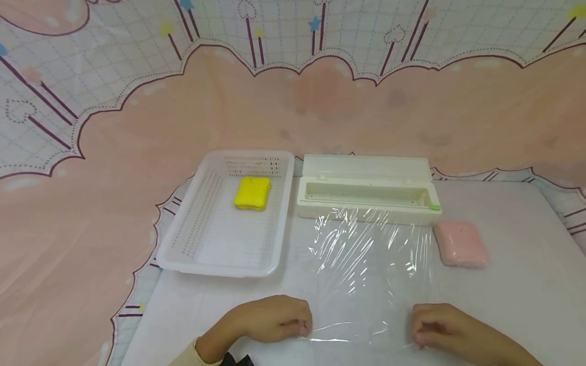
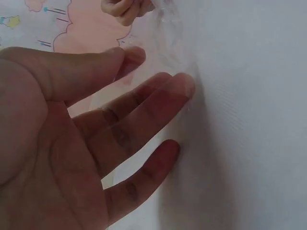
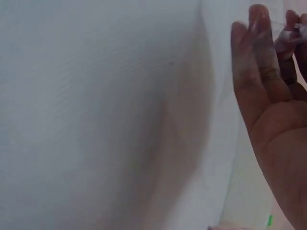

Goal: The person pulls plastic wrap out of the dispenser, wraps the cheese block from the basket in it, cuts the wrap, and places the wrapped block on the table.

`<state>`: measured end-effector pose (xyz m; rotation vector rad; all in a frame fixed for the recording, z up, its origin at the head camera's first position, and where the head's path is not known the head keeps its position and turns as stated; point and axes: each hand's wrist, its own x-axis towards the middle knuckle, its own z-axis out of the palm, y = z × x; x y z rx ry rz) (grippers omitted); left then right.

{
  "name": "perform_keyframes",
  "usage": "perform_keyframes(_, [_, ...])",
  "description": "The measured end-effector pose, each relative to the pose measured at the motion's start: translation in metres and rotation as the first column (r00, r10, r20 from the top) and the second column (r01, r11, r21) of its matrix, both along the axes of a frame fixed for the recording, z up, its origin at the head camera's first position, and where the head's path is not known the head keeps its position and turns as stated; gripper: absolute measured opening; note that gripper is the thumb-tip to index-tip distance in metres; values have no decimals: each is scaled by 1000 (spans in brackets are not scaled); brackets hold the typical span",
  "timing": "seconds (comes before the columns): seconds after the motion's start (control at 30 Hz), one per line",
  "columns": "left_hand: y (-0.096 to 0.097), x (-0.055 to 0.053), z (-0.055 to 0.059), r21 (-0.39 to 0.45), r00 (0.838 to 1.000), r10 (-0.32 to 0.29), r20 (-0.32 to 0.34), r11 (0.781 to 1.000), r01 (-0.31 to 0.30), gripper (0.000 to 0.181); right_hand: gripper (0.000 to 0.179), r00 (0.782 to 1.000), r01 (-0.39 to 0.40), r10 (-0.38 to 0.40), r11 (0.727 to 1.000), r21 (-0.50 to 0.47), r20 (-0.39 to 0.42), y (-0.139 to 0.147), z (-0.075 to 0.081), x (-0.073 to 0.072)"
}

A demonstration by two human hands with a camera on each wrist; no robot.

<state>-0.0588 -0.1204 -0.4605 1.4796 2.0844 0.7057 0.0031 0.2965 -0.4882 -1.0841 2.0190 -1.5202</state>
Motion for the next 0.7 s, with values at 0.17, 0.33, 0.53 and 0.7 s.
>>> perform_keyframes(0.17, [2,-1,-5,-54,998,57,-14,997,-58,13,27,997,-4,4,1000,-6,-74,2,-16,-4])
perform_keyframes(0.33, [6,4,-2,-113,986,164,23,981,-161,16,26,1000,18,-19,997,73,11,3,-15,-3])
perform_keyframes(0.53, [14,15,-3,-185,931,361,48,919,-347,10,20,967,146,-191,958,245,171,0,-5,0])
perform_keyframes(0.7, [20,23,-8,-155,906,420,-57,893,-424,22,29,937,299,-348,838,457,26,-4,2,3])
